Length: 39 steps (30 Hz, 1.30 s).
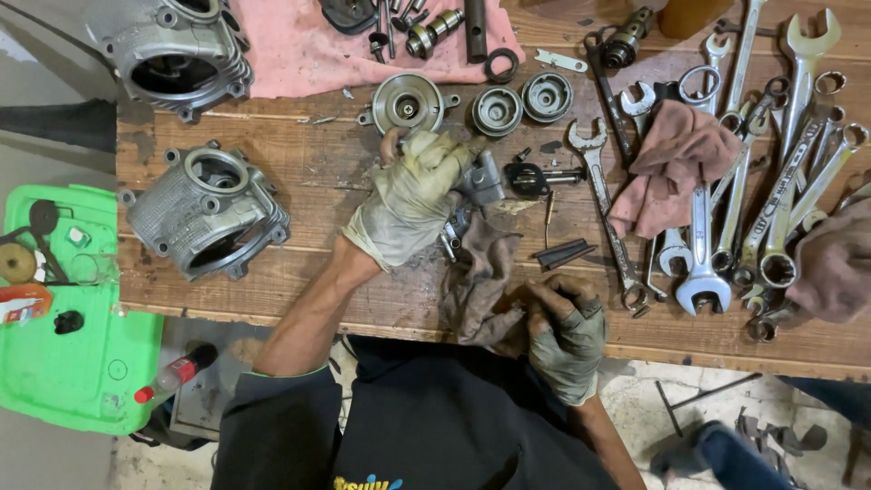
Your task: Inspecting, cleaning, and assembling a piston into a cylinder block on a workbench.
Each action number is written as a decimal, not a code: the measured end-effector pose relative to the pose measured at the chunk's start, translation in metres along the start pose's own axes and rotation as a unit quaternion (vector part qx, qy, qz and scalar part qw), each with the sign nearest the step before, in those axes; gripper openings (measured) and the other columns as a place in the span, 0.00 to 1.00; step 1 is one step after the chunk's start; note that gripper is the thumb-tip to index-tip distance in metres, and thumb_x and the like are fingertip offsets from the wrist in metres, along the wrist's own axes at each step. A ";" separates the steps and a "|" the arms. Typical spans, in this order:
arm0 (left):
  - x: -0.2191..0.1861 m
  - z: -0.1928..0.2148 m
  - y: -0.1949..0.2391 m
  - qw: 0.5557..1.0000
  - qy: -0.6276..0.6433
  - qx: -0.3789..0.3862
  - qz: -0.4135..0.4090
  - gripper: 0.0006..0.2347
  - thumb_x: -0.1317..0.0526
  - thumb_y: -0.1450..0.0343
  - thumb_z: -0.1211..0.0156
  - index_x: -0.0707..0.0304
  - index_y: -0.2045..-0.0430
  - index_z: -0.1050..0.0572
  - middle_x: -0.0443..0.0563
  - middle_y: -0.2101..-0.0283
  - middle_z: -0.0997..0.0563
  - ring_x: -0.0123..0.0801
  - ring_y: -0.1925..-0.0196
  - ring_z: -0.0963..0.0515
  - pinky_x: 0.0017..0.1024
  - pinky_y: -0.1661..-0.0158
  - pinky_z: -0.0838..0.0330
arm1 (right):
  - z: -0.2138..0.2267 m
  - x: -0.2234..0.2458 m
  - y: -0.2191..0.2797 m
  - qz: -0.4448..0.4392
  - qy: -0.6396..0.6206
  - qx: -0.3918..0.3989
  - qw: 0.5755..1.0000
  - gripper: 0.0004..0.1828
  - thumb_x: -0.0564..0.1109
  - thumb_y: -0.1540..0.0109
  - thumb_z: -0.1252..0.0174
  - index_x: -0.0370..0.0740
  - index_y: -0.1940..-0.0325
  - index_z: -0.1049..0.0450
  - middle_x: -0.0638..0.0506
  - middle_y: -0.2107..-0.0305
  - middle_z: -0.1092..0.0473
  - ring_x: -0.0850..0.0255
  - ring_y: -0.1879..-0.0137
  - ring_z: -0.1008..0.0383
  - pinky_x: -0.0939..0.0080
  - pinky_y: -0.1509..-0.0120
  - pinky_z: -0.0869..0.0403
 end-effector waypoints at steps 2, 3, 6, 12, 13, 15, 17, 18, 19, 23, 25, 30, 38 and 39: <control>0.012 -0.004 0.001 0.990 0.077 0.066 0.099 0.29 0.45 0.39 0.27 0.37 0.43 0.30 0.35 0.44 0.27 0.34 0.35 0.32 0.57 0.42 0.31 | -0.001 0.002 -0.001 -0.006 0.009 0.004 1.000 0.14 0.32 0.39 0.42 0.34 0.51 0.17 0.44 0.63 0.30 0.45 0.64 0.26 0.47 0.60 0.24; 0.008 0.008 -0.004 0.990 0.075 0.063 0.099 0.29 0.45 0.39 0.27 0.37 0.43 0.30 0.35 0.44 0.27 0.34 0.35 0.32 0.57 0.42 0.31 | -0.001 0.002 -0.002 -0.004 0.008 0.004 1.000 0.14 0.32 0.39 0.42 0.34 0.51 0.17 0.44 0.63 0.30 0.45 0.64 0.26 0.47 0.60 0.24; 0.001 0.050 -0.016 0.985 0.135 0.015 0.103 0.24 0.53 0.45 0.21 0.57 0.59 0.24 0.49 0.54 0.21 0.41 0.45 0.23 0.41 0.37 0.34 | 0.000 0.003 0.001 -0.004 -0.012 0.000 1.000 0.14 0.33 0.38 0.42 0.34 0.51 0.17 0.45 0.63 0.29 0.49 0.65 0.26 0.50 0.57 0.23; -0.005 0.056 -0.017 0.741 0.652 0.010 0.162 0.23 0.73 0.34 0.28 0.68 0.45 0.30 0.53 0.42 0.23 0.33 0.37 0.25 0.29 0.33 0.30 | -0.007 -0.006 0.013 -0.052 0.110 0.074 0.990 0.14 0.37 0.34 0.46 0.41 0.46 0.22 0.49 0.56 0.30 0.52 0.51 0.26 0.54 0.45 0.27; -0.005 0.063 -0.019 0.746 0.645 0.002 0.169 0.25 0.64 0.33 0.29 0.69 0.42 0.31 0.55 0.39 0.25 0.36 0.34 0.28 0.33 0.30 0.35 | -0.007 -0.007 0.014 -0.051 0.109 0.073 0.990 0.13 0.38 0.34 0.46 0.41 0.46 0.22 0.48 0.57 0.29 0.52 0.51 0.25 0.54 0.44 0.27; -0.007 0.074 -0.022 0.751 0.637 -0.007 0.175 0.29 0.54 0.32 0.30 0.71 0.40 0.32 0.57 0.36 0.26 0.39 0.30 0.30 0.36 0.27 0.40 | -0.007 -0.007 0.014 -0.049 0.108 0.072 0.990 0.13 0.38 0.34 0.45 0.41 0.47 0.22 0.47 0.57 0.28 0.51 0.52 0.25 0.53 0.44 0.27; -0.011 0.078 -0.024 0.685 0.702 -0.009 0.197 0.25 0.57 0.31 0.30 0.68 0.41 0.30 0.54 0.39 0.23 0.38 0.34 0.26 0.36 0.30 0.34 | -0.009 -0.005 0.012 -0.046 0.108 0.076 0.990 0.14 0.37 0.34 0.46 0.40 0.46 0.22 0.47 0.57 0.28 0.51 0.51 0.24 0.54 0.44 0.26; -0.010 0.076 -0.023 0.685 0.701 -0.010 0.197 0.25 0.57 0.31 0.30 0.68 0.41 0.30 0.54 0.39 0.23 0.38 0.34 0.26 0.36 0.30 0.34 | -0.009 -0.004 0.012 -0.045 0.107 0.076 0.990 0.14 0.37 0.34 0.46 0.40 0.46 0.22 0.47 0.57 0.28 0.51 0.51 0.24 0.54 0.44 0.26; -0.010 0.074 -0.023 0.671 0.715 -0.012 0.196 0.25 0.57 0.31 0.30 0.67 0.41 0.30 0.54 0.38 0.23 0.38 0.34 0.25 0.37 0.30 0.34 | -0.009 -0.003 0.012 -0.042 0.107 0.076 0.990 0.14 0.36 0.35 0.46 0.40 0.46 0.22 0.47 0.57 0.28 0.51 0.51 0.24 0.53 0.44 0.26; -0.012 0.069 -0.023 0.620 0.756 -0.027 0.207 0.24 0.59 0.30 0.30 0.67 0.40 0.29 0.53 0.38 0.23 0.36 0.33 0.26 0.37 0.30 0.35 | -0.009 -0.003 0.011 -0.047 0.098 0.077 0.991 0.15 0.34 0.35 0.46 0.40 0.46 0.22 0.48 0.58 0.28 0.52 0.52 0.24 0.54 0.44 0.26; -0.011 0.065 -0.021 0.610 0.761 -0.025 0.219 0.23 0.59 0.31 0.30 0.68 0.42 0.28 0.53 0.40 0.22 0.36 0.35 0.24 0.36 0.31 0.34 | -0.009 -0.005 0.011 -0.044 0.102 0.074 0.991 0.14 0.35 0.35 0.46 0.40 0.47 0.22 0.48 0.58 0.28 0.52 0.53 0.24 0.54 0.45 0.26; -0.011 0.057 -0.016 0.600 0.764 -0.014 0.238 0.21 0.60 0.31 0.30 0.69 0.45 0.25 0.53 0.43 0.20 0.34 0.39 0.22 0.34 0.34 0.31 | -0.009 -0.002 0.011 -0.039 0.101 0.075 0.991 0.15 0.35 0.35 0.47 0.41 0.46 0.23 0.48 0.58 0.28 0.52 0.54 0.24 0.54 0.46 0.26; -0.036 0.063 -0.017 0.399 0.887 0.063 0.223 0.12 0.59 0.29 0.35 0.74 0.61 0.23 0.65 0.61 0.17 0.40 0.67 0.16 0.15 0.75 0.38 | 0.008 0.006 -0.012 -0.143 -0.111 -0.096 0.979 0.26 0.28 0.33 0.44 0.34 0.30 0.34 0.44 0.52 0.29 0.58 0.48 0.27 0.62 0.39 0.25; -0.040 0.058 -0.015 0.398 0.887 0.066 0.222 0.12 0.59 0.29 0.35 0.74 0.61 0.23 0.65 0.61 0.17 0.40 0.67 0.16 0.15 0.75 0.38 | 0.001 0.007 -0.028 -0.144 -0.110 -0.099 0.978 0.26 0.28 0.33 0.44 0.34 0.30 0.34 0.44 0.52 0.29 0.58 0.48 0.27 0.62 0.39 0.25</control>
Point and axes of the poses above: each hand's wrist, its own y-axis away from the middle knuckle, its own z-axis out of the back of the hand, x = y × z, the point moved 8 cm from there along -y, towards the middle knuckle
